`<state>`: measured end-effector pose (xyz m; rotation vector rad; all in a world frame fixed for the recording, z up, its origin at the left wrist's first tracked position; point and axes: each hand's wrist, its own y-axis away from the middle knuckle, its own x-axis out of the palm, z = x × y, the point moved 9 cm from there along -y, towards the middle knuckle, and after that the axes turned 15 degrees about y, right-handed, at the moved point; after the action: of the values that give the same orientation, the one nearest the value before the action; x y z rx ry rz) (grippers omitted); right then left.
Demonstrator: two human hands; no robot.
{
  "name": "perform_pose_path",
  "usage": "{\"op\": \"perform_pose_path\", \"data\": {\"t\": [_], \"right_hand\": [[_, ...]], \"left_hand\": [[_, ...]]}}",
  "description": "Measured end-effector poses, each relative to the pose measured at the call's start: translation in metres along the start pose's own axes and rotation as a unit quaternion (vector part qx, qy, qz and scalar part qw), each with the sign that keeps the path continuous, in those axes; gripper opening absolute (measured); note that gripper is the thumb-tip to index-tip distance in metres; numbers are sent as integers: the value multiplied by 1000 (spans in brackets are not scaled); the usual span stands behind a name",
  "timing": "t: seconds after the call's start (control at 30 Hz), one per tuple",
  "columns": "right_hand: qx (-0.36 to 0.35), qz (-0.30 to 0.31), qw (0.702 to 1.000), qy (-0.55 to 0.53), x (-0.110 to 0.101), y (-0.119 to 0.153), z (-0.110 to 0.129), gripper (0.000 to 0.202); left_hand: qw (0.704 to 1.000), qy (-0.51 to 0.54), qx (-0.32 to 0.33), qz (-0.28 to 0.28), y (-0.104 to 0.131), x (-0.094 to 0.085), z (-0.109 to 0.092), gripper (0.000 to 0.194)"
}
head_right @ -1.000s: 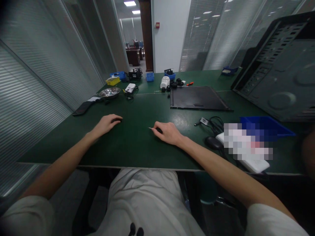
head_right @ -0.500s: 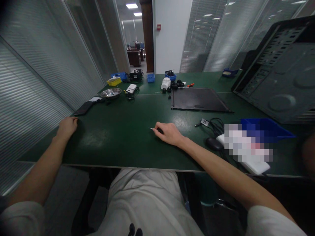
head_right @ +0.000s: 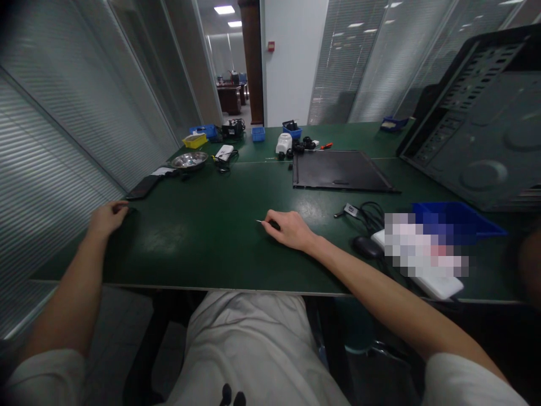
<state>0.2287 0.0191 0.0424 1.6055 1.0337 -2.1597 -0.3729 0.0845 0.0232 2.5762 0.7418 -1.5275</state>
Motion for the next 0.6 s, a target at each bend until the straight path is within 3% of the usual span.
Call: {"op": "perform_pose_path", "data": {"t": [0.17, 0.33, 0.47, 0.6], "right_hand": [[-1, 1, 1000, -5, 0, 0, 0, 25], [2, 0, 1000, 0, 0, 0, 0, 26], [-2, -6, 1000, 1, 0, 0, 0, 25], [-5, -3, 1000, -1, 0, 0, 0, 26]], "left_hand": [[997, 51, 46, 41, 1, 8, -9, 43], [987, 148, -49, 28, -1, 7, 7, 45], [989, 137, -48, 5, 2, -1, 6, 45], [997, 76, -7, 6, 5, -5, -4, 44]]}}
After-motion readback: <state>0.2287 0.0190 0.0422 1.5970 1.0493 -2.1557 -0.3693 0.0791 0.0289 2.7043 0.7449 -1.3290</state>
